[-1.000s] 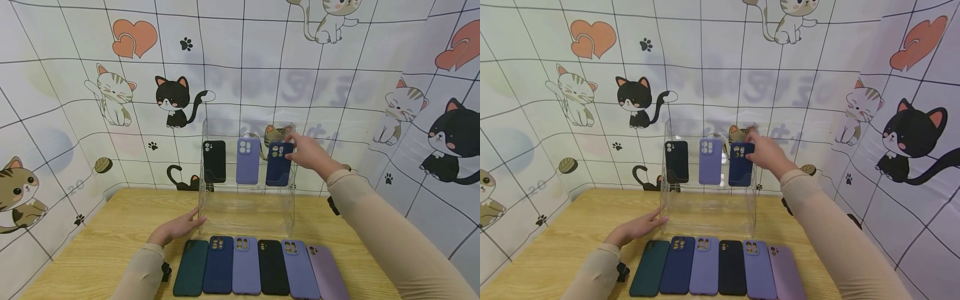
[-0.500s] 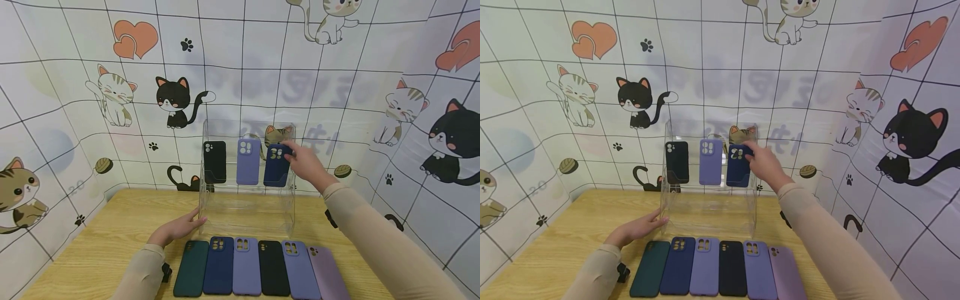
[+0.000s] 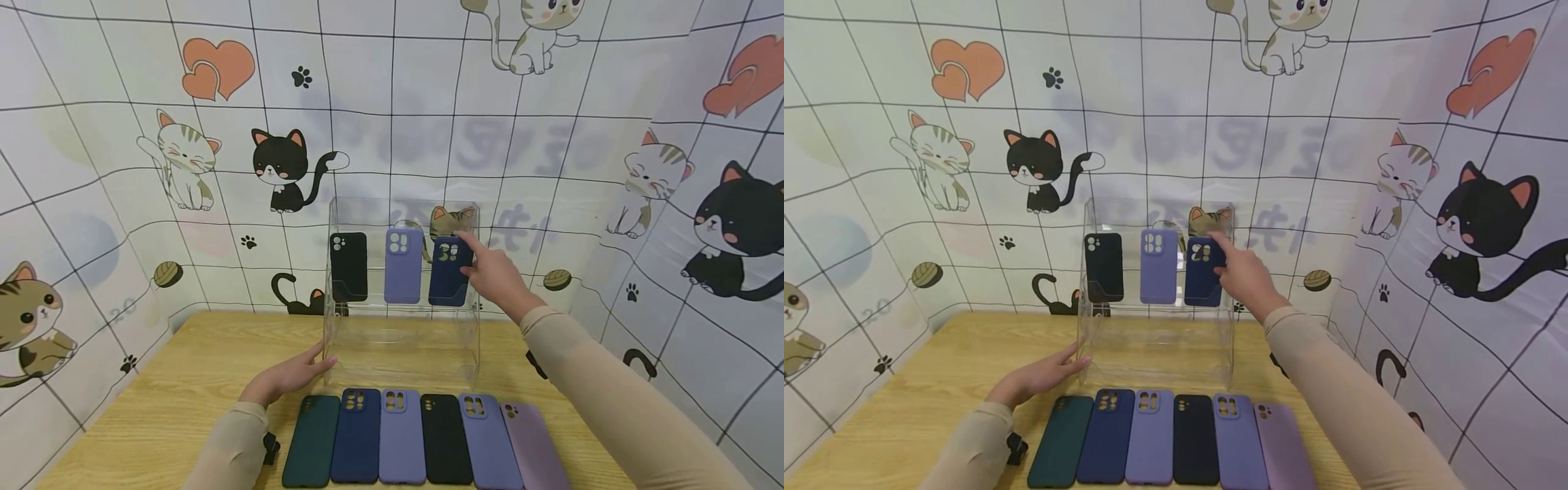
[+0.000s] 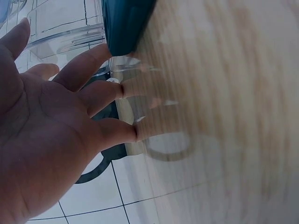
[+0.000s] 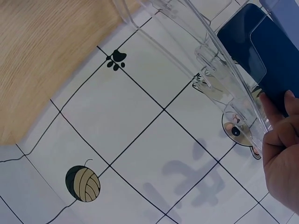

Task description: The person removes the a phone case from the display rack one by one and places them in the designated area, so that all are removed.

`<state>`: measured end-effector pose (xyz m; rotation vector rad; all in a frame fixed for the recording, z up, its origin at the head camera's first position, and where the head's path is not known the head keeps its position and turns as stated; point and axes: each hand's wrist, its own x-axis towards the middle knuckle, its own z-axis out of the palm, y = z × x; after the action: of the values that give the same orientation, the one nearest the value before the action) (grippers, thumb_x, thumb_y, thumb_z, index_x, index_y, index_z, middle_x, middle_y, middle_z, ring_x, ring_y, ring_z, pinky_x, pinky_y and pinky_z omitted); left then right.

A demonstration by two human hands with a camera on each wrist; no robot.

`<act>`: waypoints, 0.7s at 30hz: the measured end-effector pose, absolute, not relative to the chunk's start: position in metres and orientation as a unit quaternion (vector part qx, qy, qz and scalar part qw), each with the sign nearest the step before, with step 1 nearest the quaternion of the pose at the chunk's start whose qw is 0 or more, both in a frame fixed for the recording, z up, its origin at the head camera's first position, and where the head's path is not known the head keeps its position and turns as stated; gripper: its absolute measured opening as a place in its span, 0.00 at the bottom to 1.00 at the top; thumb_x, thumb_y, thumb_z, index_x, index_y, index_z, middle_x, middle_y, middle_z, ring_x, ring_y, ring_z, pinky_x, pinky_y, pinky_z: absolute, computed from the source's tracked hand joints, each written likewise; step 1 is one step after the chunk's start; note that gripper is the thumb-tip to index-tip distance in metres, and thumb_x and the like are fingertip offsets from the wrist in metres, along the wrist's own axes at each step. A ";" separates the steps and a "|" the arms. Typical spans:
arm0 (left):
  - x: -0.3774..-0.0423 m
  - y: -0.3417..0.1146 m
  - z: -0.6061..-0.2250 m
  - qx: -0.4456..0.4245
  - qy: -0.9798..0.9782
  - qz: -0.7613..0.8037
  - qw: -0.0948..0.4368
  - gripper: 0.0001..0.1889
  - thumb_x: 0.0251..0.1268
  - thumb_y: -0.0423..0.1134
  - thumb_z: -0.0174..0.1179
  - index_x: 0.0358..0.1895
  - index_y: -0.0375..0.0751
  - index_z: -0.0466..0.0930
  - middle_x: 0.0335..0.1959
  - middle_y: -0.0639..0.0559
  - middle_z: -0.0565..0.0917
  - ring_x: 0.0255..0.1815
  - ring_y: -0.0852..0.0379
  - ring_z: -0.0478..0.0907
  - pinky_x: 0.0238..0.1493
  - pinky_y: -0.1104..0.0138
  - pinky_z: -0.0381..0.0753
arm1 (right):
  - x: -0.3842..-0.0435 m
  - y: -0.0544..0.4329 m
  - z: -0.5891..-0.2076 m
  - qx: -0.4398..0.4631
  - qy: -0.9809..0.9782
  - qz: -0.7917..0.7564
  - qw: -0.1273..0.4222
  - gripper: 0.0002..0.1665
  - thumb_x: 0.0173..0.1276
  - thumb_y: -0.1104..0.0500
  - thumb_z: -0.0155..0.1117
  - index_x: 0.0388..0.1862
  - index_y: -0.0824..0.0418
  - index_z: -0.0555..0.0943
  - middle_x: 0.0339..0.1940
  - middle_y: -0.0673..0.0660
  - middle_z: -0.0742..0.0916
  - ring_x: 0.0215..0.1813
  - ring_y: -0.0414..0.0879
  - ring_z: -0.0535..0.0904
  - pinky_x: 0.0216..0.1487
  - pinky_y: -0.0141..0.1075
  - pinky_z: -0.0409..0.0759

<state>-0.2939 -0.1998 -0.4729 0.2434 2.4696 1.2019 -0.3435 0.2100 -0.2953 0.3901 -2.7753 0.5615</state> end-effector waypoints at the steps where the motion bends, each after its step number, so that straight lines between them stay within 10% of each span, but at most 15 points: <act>1: -0.294 -0.200 -0.473 0.087 0.879 0.428 0.191 0.46 0.80 0.69 0.50 0.90 0.59 0.40 0.90 0.36 0.48 0.88 0.26 0.48 0.80 0.27 0.54 | -0.343 0.210 -0.296 0.135 -0.960 0.198 0.142 0.46 0.80 0.65 0.62 0.88 0.43 0.56 0.40 0.64 0.93 0.21 0.49 0.78 0.23 0.38 0.67; 12: -0.294 -0.199 -0.473 0.087 0.878 0.429 0.191 0.46 0.80 0.68 0.50 0.90 0.58 0.40 0.89 0.36 0.48 0.88 0.26 0.47 0.80 0.27 0.53 | -0.343 0.215 -0.290 0.157 -0.950 0.202 0.181 0.45 0.81 0.67 0.57 0.88 0.40 0.56 0.36 0.64 0.91 0.16 0.46 0.65 0.23 0.37 0.63; 21: -0.294 -0.200 -0.473 0.084 0.879 0.428 0.191 0.45 0.81 0.67 0.50 0.90 0.59 0.40 0.90 0.36 0.48 0.88 0.26 0.45 0.80 0.27 0.52 | -0.330 0.228 -0.262 0.162 -0.935 0.210 0.237 0.44 0.81 0.66 0.59 0.88 0.43 0.57 0.46 0.72 0.91 0.19 0.51 0.78 0.24 0.40 0.68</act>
<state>-0.2936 -0.1996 -0.4732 0.2356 2.4709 1.2026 -0.3302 0.2284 -0.2618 0.4435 -2.5626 0.5765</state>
